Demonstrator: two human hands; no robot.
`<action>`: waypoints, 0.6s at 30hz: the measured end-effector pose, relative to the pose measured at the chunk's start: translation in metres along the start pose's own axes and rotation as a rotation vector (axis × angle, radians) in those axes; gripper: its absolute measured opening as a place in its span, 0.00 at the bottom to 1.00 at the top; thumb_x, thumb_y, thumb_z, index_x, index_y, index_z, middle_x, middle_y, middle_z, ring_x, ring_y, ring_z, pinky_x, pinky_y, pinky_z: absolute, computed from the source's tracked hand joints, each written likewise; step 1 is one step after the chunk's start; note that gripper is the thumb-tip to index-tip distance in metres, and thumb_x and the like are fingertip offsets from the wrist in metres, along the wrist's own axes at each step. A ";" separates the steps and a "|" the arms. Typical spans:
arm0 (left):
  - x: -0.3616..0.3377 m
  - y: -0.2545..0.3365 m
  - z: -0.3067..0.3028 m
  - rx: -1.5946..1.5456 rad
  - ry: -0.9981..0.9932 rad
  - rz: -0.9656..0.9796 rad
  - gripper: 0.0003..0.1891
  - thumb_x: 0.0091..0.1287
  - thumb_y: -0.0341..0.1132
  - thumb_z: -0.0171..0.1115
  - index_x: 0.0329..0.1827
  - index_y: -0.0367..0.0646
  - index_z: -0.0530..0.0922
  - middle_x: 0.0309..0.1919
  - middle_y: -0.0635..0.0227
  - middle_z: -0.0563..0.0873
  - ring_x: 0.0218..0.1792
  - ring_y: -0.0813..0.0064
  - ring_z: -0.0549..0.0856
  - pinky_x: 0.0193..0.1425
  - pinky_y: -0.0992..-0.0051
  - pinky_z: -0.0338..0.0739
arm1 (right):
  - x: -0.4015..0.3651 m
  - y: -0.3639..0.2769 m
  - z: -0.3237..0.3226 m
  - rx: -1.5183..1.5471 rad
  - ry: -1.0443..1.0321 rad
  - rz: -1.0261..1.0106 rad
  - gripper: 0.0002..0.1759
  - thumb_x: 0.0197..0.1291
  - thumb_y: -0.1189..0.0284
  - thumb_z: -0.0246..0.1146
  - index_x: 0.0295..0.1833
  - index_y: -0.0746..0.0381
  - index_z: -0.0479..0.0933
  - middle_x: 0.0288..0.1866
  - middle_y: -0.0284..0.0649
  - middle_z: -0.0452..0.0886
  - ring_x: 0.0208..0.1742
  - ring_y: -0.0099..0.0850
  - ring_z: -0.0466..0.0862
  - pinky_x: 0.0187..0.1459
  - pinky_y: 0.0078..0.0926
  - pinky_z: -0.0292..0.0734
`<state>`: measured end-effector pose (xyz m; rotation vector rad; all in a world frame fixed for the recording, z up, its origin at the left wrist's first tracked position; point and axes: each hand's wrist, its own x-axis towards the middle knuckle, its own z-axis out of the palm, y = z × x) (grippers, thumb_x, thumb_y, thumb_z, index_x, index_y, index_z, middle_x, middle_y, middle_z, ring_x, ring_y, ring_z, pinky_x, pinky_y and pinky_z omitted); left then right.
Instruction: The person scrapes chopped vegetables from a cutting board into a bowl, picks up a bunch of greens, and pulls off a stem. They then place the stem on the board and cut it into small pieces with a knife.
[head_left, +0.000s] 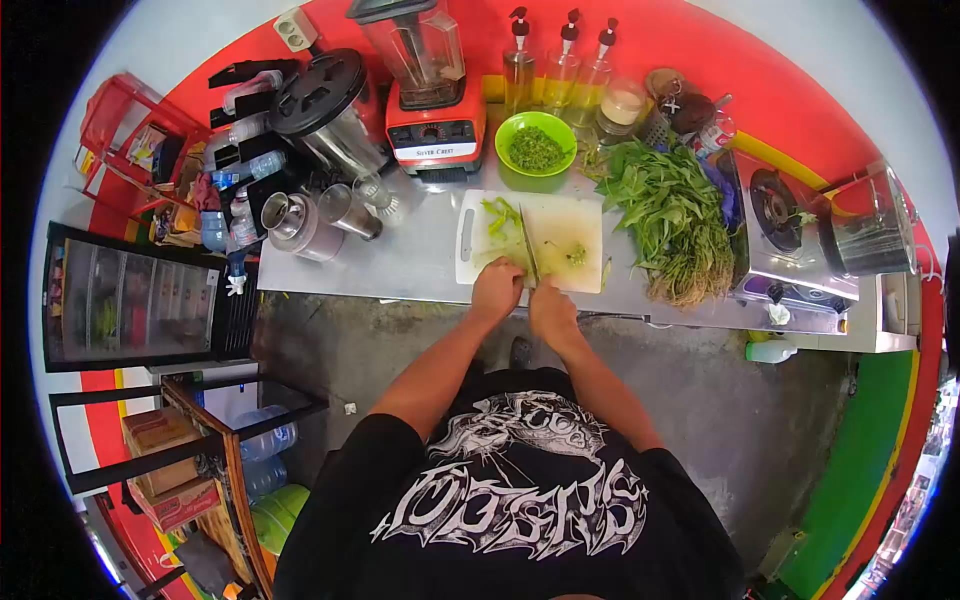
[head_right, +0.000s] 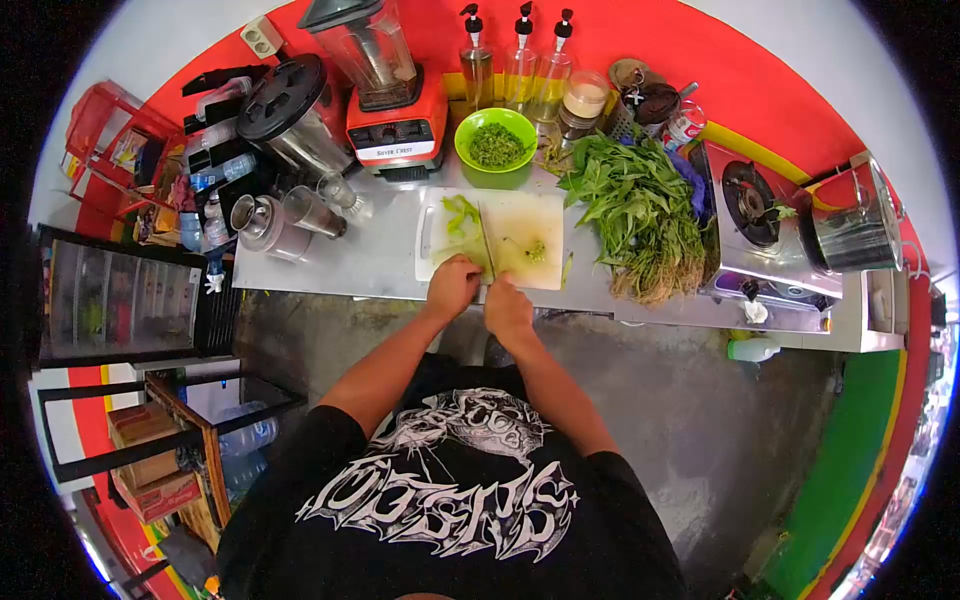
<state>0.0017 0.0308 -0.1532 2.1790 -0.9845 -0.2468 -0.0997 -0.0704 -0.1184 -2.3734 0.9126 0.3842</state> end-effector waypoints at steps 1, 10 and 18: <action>-0.001 0.000 0.000 -0.001 0.001 0.014 0.09 0.56 0.26 0.64 0.38 0.38 0.89 0.37 0.52 0.87 0.42 0.49 0.86 0.50 0.56 0.81 | 0.001 0.000 0.000 0.029 0.011 0.007 0.18 0.68 0.69 0.57 0.56 0.71 0.72 0.51 0.64 0.84 0.54 0.59 0.85 0.57 0.52 0.80; -0.004 -0.001 -0.001 0.064 -0.044 0.016 0.10 0.60 0.26 0.60 0.40 0.43 0.89 0.40 0.57 0.86 0.45 0.52 0.85 0.52 0.56 0.83 | -0.001 0.001 -0.001 -0.055 0.014 -0.052 0.17 0.64 0.74 0.57 0.55 0.73 0.71 0.50 0.64 0.85 0.53 0.59 0.86 0.56 0.50 0.81; -0.005 -0.007 -0.001 0.026 -0.026 0.055 0.10 0.60 0.26 0.60 0.40 0.42 0.89 0.38 0.53 0.87 0.44 0.50 0.85 0.52 0.54 0.82 | 0.003 -0.001 -0.003 -0.080 -0.015 -0.074 0.22 0.60 0.75 0.61 0.56 0.75 0.69 0.48 0.64 0.85 0.53 0.58 0.86 0.55 0.50 0.82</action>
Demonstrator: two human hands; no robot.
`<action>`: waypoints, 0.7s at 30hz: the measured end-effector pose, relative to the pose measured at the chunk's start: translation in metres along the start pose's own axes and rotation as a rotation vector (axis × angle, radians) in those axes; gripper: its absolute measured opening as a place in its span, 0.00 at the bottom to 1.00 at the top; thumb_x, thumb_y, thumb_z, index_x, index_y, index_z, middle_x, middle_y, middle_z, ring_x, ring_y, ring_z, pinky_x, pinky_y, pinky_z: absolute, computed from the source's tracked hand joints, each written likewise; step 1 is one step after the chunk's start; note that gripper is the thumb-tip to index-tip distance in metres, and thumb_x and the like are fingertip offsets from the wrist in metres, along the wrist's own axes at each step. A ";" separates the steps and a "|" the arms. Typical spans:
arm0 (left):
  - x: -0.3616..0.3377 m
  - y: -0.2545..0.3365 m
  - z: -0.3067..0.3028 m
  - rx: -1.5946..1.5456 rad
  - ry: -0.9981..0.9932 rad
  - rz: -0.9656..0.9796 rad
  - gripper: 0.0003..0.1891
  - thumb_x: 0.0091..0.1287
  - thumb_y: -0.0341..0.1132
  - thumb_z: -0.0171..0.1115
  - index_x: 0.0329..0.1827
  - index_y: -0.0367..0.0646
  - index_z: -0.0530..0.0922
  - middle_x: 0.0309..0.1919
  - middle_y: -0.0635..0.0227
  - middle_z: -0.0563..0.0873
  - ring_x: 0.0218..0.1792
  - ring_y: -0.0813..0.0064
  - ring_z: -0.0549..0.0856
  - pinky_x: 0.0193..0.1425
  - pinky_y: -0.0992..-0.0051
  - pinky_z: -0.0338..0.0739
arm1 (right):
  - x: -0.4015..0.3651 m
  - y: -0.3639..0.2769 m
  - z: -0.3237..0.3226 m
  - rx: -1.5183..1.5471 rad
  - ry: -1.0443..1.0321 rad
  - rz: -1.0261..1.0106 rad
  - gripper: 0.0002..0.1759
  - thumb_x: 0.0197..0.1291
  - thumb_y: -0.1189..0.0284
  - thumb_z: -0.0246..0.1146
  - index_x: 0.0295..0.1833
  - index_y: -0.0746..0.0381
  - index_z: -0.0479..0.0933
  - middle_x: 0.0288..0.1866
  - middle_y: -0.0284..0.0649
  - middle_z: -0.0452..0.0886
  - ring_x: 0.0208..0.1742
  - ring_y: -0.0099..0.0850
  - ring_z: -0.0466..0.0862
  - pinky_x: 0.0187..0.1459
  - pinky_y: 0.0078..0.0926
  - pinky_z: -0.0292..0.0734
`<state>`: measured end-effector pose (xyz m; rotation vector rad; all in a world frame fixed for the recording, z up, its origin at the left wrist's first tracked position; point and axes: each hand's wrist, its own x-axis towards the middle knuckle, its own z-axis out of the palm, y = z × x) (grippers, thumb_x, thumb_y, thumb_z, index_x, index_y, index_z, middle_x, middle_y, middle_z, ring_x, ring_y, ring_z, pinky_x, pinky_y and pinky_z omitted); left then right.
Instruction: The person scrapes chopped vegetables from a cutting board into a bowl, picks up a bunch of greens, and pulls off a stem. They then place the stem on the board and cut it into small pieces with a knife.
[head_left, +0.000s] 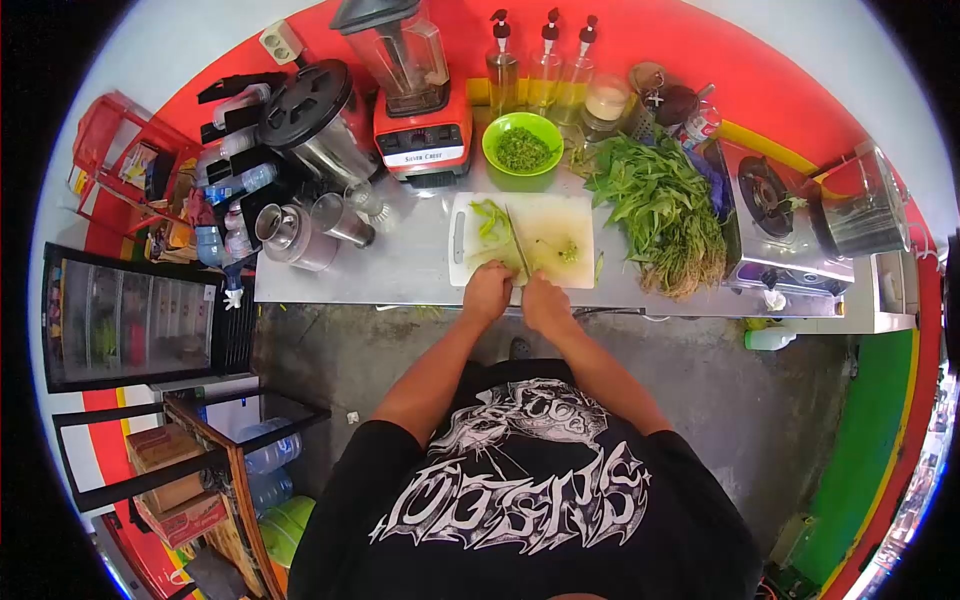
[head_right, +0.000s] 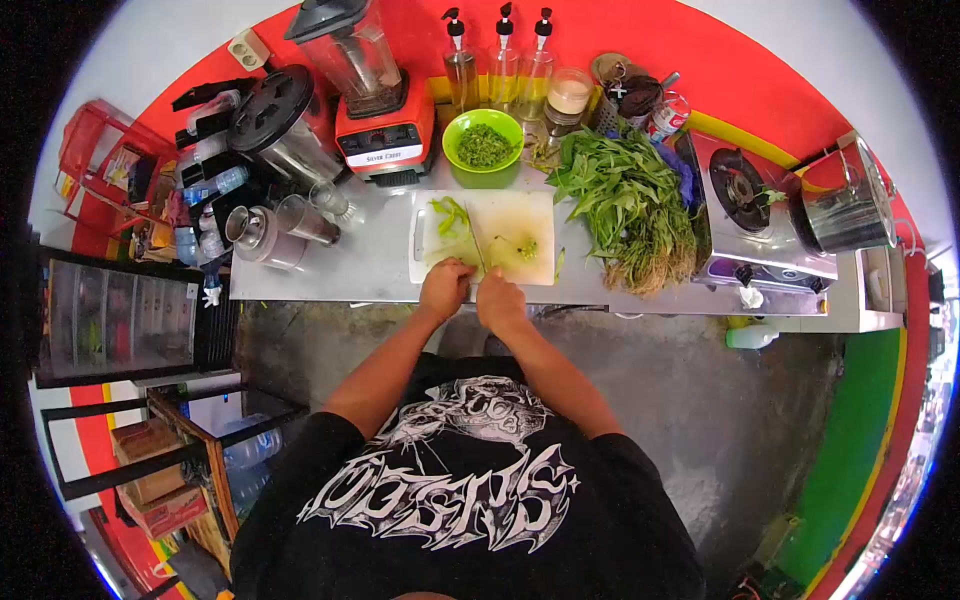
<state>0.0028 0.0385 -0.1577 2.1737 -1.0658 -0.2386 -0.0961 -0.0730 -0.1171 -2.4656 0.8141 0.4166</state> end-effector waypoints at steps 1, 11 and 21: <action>0.000 0.002 -0.001 -0.019 -0.003 -0.018 0.10 0.60 0.26 0.60 0.40 0.42 0.89 0.39 0.53 0.87 0.45 0.49 0.85 0.52 0.54 0.81 | -0.002 0.000 0.002 -0.005 -0.016 0.018 0.21 0.61 0.74 0.61 0.56 0.75 0.69 0.48 0.64 0.85 0.53 0.58 0.86 0.55 0.50 0.82; 0.001 0.001 -0.002 -0.006 -0.009 0.002 0.09 0.59 0.26 0.62 0.38 0.41 0.89 0.38 0.52 0.87 0.43 0.48 0.86 0.51 0.54 0.81 | 0.009 0.003 0.004 -0.024 -0.100 -0.011 0.20 0.65 0.72 0.57 0.58 0.73 0.69 0.51 0.64 0.84 0.54 0.59 0.86 0.55 0.51 0.81; 0.014 0.010 0.006 0.067 0.018 -0.009 0.07 0.60 0.30 0.63 0.35 0.42 0.88 0.35 0.50 0.86 0.41 0.47 0.86 0.48 0.55 0.81 | 0.003 0.031 0.010 0.117 0.029 -0.004 0.22 0.70 0.62 0.58 0.57 0.72 0.71 0.48 0.65 0.84 0.51 0.60 0.86 0.53 0.54 0.80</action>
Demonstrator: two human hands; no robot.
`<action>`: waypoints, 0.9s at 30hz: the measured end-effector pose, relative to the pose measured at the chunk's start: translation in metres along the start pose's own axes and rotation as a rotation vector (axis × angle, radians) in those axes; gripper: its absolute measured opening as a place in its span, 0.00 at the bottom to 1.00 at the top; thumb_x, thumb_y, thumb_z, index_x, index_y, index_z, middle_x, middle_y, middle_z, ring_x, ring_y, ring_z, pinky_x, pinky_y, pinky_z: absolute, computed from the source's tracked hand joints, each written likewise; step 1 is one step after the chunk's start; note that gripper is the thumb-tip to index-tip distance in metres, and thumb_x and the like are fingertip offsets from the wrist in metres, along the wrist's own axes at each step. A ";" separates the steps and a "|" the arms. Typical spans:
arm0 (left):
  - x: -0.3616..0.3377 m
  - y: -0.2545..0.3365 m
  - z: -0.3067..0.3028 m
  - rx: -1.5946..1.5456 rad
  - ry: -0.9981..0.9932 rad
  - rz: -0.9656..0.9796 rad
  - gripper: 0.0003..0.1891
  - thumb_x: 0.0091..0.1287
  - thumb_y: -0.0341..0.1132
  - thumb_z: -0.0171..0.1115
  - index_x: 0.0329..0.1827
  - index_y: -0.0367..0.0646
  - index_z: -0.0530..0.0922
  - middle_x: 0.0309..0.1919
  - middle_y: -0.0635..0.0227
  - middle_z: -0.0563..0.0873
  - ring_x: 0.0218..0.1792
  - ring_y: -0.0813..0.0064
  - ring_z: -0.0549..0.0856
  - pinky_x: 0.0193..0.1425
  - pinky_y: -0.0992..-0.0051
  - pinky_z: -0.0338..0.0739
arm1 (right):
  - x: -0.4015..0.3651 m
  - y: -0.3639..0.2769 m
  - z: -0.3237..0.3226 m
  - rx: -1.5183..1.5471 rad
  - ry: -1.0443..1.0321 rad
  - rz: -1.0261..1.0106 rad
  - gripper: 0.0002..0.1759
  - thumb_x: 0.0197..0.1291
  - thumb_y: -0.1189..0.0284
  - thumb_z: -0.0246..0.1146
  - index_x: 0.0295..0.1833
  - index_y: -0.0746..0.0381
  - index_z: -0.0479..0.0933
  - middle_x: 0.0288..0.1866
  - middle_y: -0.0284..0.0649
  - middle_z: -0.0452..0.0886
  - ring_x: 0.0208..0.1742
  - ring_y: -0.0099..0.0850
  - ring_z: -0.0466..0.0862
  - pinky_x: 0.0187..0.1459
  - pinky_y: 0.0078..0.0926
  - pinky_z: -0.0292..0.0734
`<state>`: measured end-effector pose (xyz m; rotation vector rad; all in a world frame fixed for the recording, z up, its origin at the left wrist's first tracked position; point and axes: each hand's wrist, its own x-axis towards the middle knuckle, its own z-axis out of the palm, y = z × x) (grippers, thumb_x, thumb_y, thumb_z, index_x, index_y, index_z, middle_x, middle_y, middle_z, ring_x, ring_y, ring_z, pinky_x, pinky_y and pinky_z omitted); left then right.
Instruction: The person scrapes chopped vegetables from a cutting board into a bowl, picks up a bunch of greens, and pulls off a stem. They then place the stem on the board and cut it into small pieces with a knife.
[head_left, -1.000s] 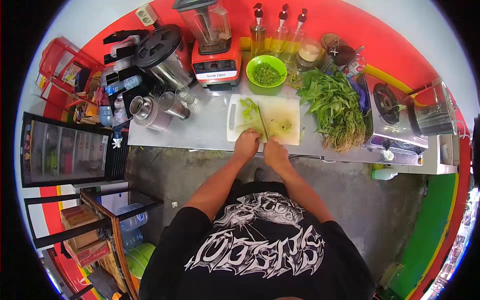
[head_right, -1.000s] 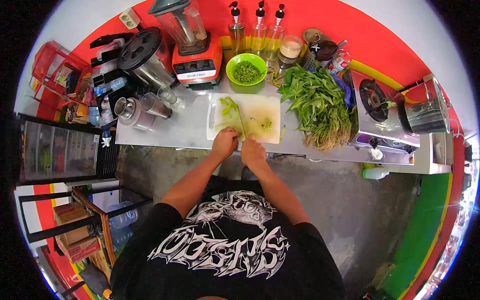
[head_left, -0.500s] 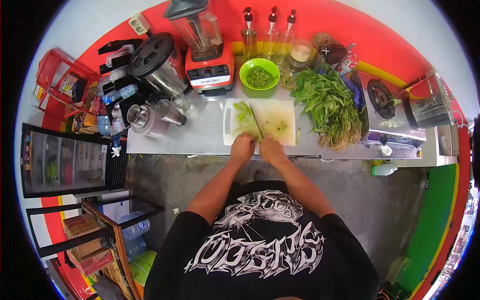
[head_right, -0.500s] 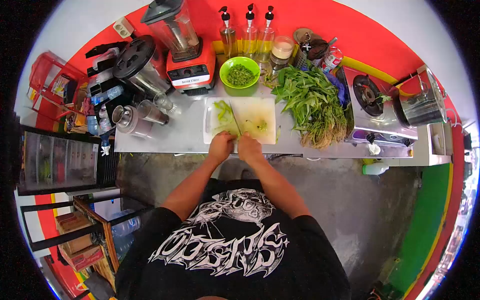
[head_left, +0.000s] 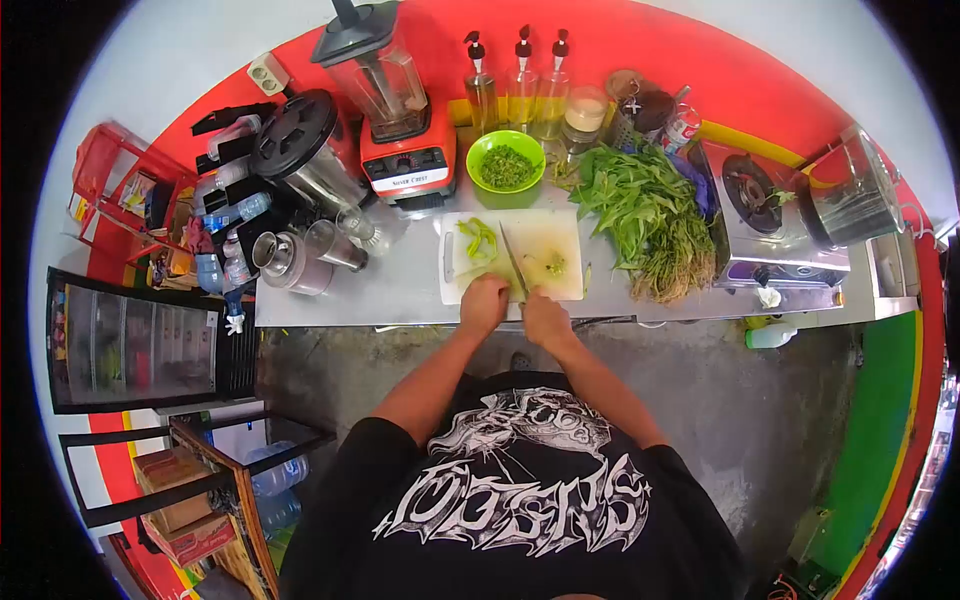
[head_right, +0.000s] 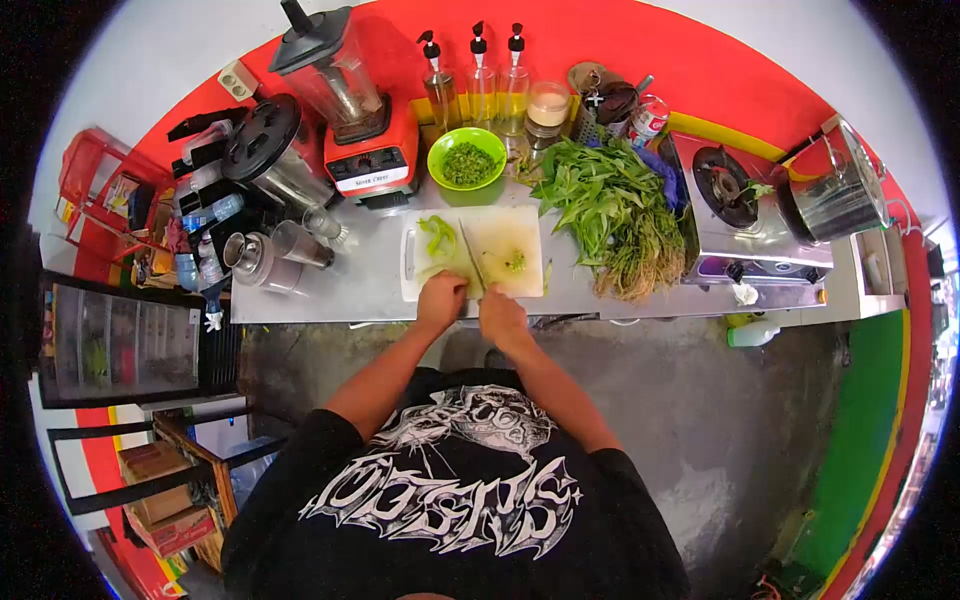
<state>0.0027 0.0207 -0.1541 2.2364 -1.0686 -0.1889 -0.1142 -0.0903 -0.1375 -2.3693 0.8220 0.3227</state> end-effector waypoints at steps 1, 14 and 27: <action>0.002 0.002 0.003 -0.010 0.021 -0.010 0.06 0.60 0.30 0.63 0.34 0.42 0.87 0.34 0.47 0.85 0.39 0.44 0.85 0.45 0.54 0.80 | -0.004 0.005 -0.005 0.013 0.033 0.003 0.24 0.71 0.60 0.58 0.56 0.72 0.71 0.47 0.66 0.84 0.51 0.60 0.86 0.53 0.55 0.80; 0.018 0.008 0.016 -0.264 -0.032 -0.021 0.10 0.57 0.24 0.67 0.42 0.39 0.87 0.34 0.53 0.87 0.36 0.57 0.88 0.43 0.64 0.82 | 0.011 0.033 -0.010 0.156 0.197 -0.079 0.24 0.69 0.59 0.60 0.49 0.75 0.76 0.40 0.67 0.84 0.45 0.66 0.84 0.49 0.57 0.80; 0.020 0.008 0.015 -0.293 -0.020 -0.041 0.06 0.58 0.26 0.67 0.37 0.40 0.86 0.32 0.53 0.85 0.36 0.54 0.86 0.43 0.61 0.81 | -0.004 -0.002 -0.011 0.076 0.057 0.040 0.20 0.71 0.66 0.56 0.53 0.75 0.70 0.46 0.68 0.83 0.50 0.63 0.85 0.54 0.57 0.79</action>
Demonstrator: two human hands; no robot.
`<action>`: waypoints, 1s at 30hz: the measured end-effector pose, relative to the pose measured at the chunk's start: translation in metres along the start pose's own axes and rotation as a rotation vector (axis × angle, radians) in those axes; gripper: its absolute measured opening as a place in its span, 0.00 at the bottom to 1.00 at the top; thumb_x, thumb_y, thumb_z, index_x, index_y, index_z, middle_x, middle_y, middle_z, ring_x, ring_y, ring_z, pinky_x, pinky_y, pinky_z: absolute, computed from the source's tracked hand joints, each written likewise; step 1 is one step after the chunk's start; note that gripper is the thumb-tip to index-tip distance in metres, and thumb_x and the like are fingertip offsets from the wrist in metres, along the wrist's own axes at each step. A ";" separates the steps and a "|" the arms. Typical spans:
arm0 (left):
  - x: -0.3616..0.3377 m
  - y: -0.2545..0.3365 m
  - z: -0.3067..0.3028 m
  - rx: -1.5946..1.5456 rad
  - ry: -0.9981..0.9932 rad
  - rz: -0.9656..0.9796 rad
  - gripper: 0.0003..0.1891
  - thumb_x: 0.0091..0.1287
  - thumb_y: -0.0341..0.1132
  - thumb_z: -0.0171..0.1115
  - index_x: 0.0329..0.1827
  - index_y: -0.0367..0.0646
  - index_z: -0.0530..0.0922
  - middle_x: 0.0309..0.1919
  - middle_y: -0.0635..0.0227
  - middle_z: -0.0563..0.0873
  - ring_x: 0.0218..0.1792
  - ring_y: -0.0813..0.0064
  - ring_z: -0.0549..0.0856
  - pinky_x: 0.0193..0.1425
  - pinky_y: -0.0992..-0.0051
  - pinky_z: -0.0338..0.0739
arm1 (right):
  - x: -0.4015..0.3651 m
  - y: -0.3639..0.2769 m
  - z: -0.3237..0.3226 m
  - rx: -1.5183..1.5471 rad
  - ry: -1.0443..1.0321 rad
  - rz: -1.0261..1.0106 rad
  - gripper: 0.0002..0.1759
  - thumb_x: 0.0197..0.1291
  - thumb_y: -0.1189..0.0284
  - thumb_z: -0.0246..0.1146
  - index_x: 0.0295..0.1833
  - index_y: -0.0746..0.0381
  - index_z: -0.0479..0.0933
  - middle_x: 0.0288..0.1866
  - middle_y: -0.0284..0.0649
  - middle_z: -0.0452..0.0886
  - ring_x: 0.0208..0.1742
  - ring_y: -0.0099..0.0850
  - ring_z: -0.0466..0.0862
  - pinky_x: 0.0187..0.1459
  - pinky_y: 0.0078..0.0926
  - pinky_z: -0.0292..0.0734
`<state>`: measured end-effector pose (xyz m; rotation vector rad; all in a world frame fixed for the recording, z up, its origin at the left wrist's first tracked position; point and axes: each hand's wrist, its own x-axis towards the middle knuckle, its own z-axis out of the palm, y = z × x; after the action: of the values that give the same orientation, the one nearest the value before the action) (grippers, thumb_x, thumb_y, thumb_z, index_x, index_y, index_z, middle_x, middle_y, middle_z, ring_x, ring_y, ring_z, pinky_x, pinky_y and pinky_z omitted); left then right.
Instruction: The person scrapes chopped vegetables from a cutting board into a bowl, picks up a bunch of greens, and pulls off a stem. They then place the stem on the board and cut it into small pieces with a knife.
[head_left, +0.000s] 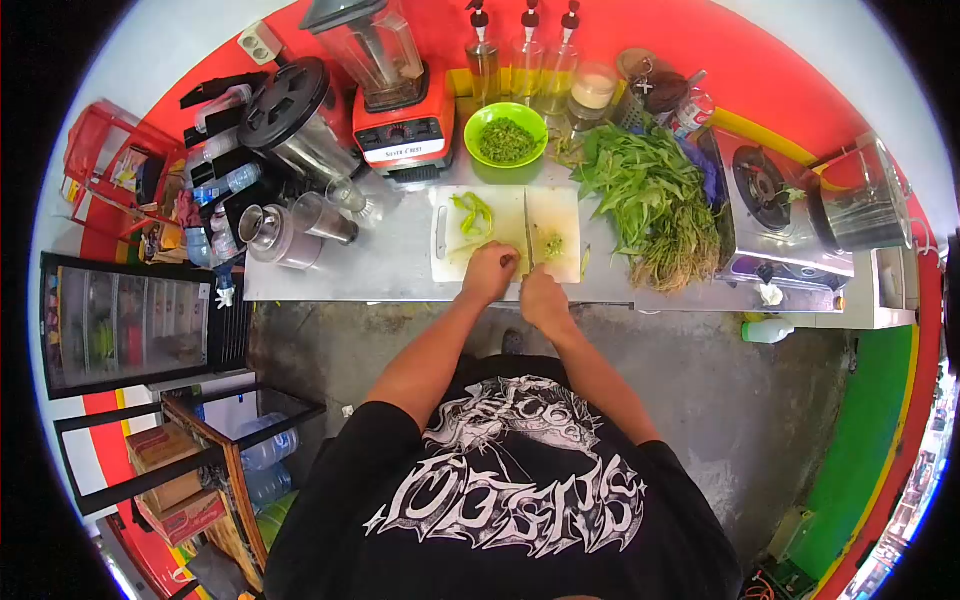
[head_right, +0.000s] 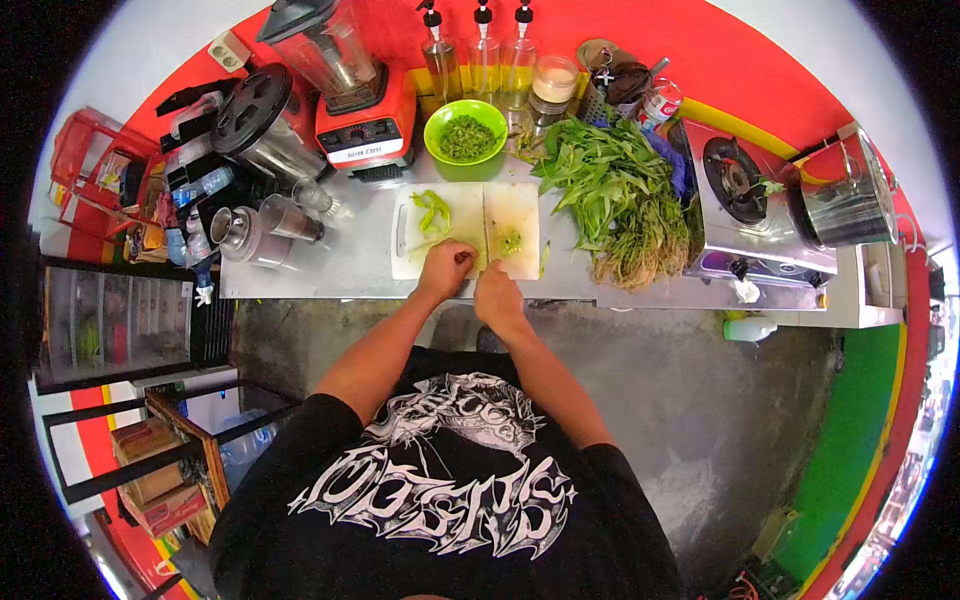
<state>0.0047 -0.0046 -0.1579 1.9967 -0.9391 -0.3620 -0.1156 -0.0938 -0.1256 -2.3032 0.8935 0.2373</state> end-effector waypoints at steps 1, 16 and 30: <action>0.002 -0.001 -0.001 0.002 0.001 0.000 0.06 0.58 0.26 0.67 0.37 0.40 0.86 0.32 0.53 0.85 0.36 0.54 0.86 0.43 0.61 0.81 | 0.002 0.000 0.002 -0.023 -0.008 0.031 0.20 0.71 0.66 0.56 0.55 0.75 0.69 0.47 0.68 0.83 0.51 0.63 0.85 0.54 0.57 0.79; 0.010 -0.012 -0.002 -0.084 -0.068 -0.095 0.07 0.58 0.28 0.69 0.38 0.39 0.89 0.36 0.54 0.88 0.34 0.63 0.89 0.44 0.69 0.83 | 0.005 -0.005 -0.011 -0.051 -0.141 0.048 0.23 0.73 0.64 0.53 0.61 0.71 0.62 0.50 0.65 0.84 0.55 0.61 0.84 0.58 0.54 0.77; 0.010 -0.009 -0.006 -0.095 -0.071 -0.083 0.07 0.58 0.26 0.70 0.39 0.38 0.88 0.33 0.56 0.87 0.34 0.64 0.88 0.43 0.68 0.82 | -0.010 -0.020 -0.007 -0.039 -0.080 0.109 0.19 0.73 0.66 0.53 0.59 0.70 0.64 0.51 0.67 0.83 0.54 0.62 0.84 0.57 0.57 0.77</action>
<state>0.0193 -0.0048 -0.1611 1.9502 -0.8681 -0.5173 -0.1103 -0.0816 -0.1066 -2.2667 0.9823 0.3941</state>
